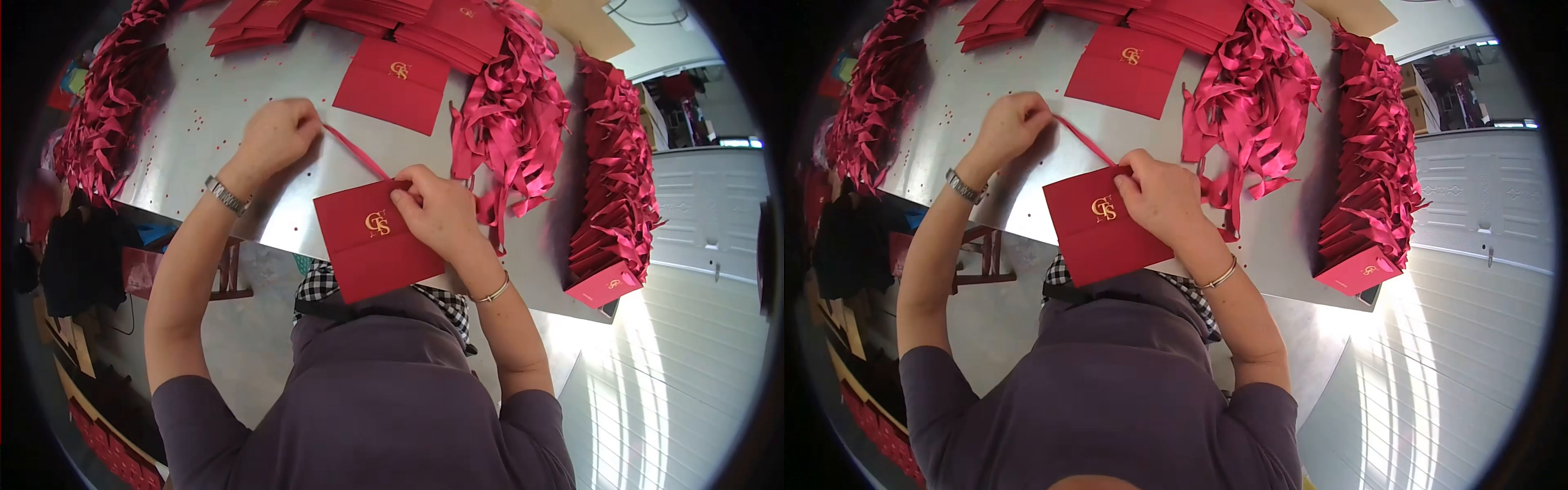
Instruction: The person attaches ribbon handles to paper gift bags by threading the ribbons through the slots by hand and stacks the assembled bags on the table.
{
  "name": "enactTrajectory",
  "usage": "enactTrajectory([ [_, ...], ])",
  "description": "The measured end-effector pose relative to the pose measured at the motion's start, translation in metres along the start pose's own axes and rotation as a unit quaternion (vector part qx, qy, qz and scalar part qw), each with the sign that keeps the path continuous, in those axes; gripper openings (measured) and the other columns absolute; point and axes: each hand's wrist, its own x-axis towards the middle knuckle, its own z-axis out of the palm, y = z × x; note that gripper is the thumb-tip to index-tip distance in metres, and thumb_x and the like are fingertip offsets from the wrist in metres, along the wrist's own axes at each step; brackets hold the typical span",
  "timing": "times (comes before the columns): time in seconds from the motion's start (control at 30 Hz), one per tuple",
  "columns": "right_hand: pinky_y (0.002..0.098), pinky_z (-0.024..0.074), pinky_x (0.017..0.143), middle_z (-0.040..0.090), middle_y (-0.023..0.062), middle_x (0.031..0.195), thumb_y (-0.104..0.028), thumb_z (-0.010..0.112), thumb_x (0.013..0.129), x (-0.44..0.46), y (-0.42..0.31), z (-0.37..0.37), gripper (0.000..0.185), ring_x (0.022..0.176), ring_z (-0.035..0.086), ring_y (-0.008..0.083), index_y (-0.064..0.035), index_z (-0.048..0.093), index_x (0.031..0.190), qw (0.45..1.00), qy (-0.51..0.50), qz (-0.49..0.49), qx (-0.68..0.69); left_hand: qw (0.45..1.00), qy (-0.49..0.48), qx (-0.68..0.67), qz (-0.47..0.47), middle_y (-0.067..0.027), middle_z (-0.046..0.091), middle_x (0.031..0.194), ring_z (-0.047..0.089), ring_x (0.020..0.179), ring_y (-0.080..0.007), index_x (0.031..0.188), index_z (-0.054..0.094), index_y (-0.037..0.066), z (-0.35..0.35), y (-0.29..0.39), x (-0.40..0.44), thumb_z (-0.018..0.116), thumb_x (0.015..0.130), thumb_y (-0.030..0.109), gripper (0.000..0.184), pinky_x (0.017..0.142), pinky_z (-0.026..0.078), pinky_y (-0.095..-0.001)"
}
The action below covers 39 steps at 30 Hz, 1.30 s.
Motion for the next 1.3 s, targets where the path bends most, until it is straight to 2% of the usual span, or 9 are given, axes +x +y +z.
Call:
enactTrajectory([
  [0.17,0.0432,0.0511,0.064,0.068,0.0094,0.075,-0.024,0.064,0.084,0.003,-0.005,-0.002,0.02,0.073,0.067,0.0312,-0.0102,0.062,0.097,1.0,-0.02,0.006,-0.02,1.0,0.023,-0.011,-0.009,-0.0142,0.064,0.09,0.062,0.078,-0.0302,0.109,0.063,0.001,-0.002,-0.004,-0.017,0.061,0.082,0.01,0.028,0.071,0.049,-0.0382],
  [0.23,0.0433,0.051,0.064,0.068,0.0098,0.074,-0.023,0.063,0.084,0.003,-0.003,-0.001,0.019,0.073,0.067,0.0315,-0.0102,0.061,0.098,1.0,-0.017,0.006,-0.014,0.98,0.19,0.018,0.052,-0.0137,0.063,0.095,0.061,0.078,-0.0303,0.115,0.061,0.003,-0.005,0.014,-0.037,0.06,0.082,0.008,0.033,0.072,0.049,-0.0389],
  [0.37,0.0426,0.0505,0.063,0.067,0.0097,0.072,-0.018,0.061,0.082,0.002,0.0,0.0,0.019,0.07,0.066,0.031,-0.0096,0.062,0.099,1.0,-0.012,0.004,0.016,0.993,-0.077,-0.063,0.066,-0.0119,0.06,0.086,0.059,0.087,-0.0301,0.095,0.065,0.002,0.008,0.047,-0.075,0.068,0.079,0.013,0.02,0.075,0.048,-0.0376],
  [0.73,0.0373,0.0487,0.06,0.063,0.0095,0.067,-0.015,0.063,0.081,-0.01,0.011,-0.012,0.03,0.063,0.063,0.0263,-0.0101,0.062,0.111,0.991,0.028,0.008,0.13,0.983,-0.064,-0.161,-0.053,-0.0118,0.063,0.084,0.062,0.078,-0.0263,0.085,0.066,0.001,0.013,0.046,-0.067,0.071,0.074,0.017,0.02,0.07,0.049,-0.036],
  [0.8,0.035,0.0478,0.058,0.063,0.0096,0.068,-0.018,0.065,0.082,-0.017,0.009,-0.032,0.032,0.06,0.062,0.0241,-0.0092,0.061,0.112,0.996,0.061,-0.072,-0.009,0.984,-0.04,-0.164,-0.062,-0.0122,0.064,0.083,0.062,0.076,-0.0232,0.085,0.066,0.0,0.013,0.044,-0.065,0.07,0.076,0.018,0.021,0.069,0.049,-0.0343],
  [0.83,0.0266,0.043,0.054,0.057,0.0018,0.067,-0.009,0.068,0.084,-0.022,0.013,-0.043,0.033,0.06,0.054,0.0085,-0.0051,0.061,0.116,0.997,0.04,-0.063,-0.017,0.984,-0.042,-0.163,-0.061,-0.0122,0.064,0.083,0.062,0.076,-0.0232,0.085,0.066,0.0,0.012,0.043,-0.064,0.07,0.076,0.018,0.021,0.069,0.049,-0.0343],
  [0.87,0.0266,0.043,0.054,0.057,0.0018,0.067,-0.009,0.068,0.084,-0.029,0.017,-0.056,0.033,0.06,0.054,0.0085,-0.0051,0.061,0.116,0.997,0.041,-0.061,-0.017,0.977,-0.05,-0.19,-0.087,-0.0119,0.064,0.083,0.062,0.075,-0.0218,0.085,0.066,-0.001,0.011,0.041,-0.063,0.07,0.077,0.018,0.021,0.069,0.049,-0.0332],
  [1.07,0.0191,0.0413,0.057,0.059,-0.0032,0.075,0.0,0.064,0.087,-0.064,0.043,-0.103,0.025,0.065,0.052,0.0034,-0.0016,0.062,0.112,0.955,-0.003,0.085,0.283,0.962,-0.033,-0.242,-0.119,-0.0109,0.065,0.079,0.062,0.069,-0.0174,0.085,0.065,-0.003,0.013,0.034,-0.06,0.069,0.079,0.017,0.021,0.065,0.05,-0.0297],
  [1.3,0.0234,0.044,0.065,0.061,0.0051,0.091,-0.008,0.071,0.084,-0.082,0.052,-0.088,0.03,0.076,0.055,0.0113,0.0022,0.062,0.11,0.853,0.012,-0.049,0.519,0.957,-0.039,-0.255,-0.135,-0.0105,0.067,0.08,0.063,0.072,-0.0159,0.088,0.065,-0.004,0.016,0.028,-0.06,0.069,0.079,0.015,0.021,0.066,0.05,-0.0292],
])
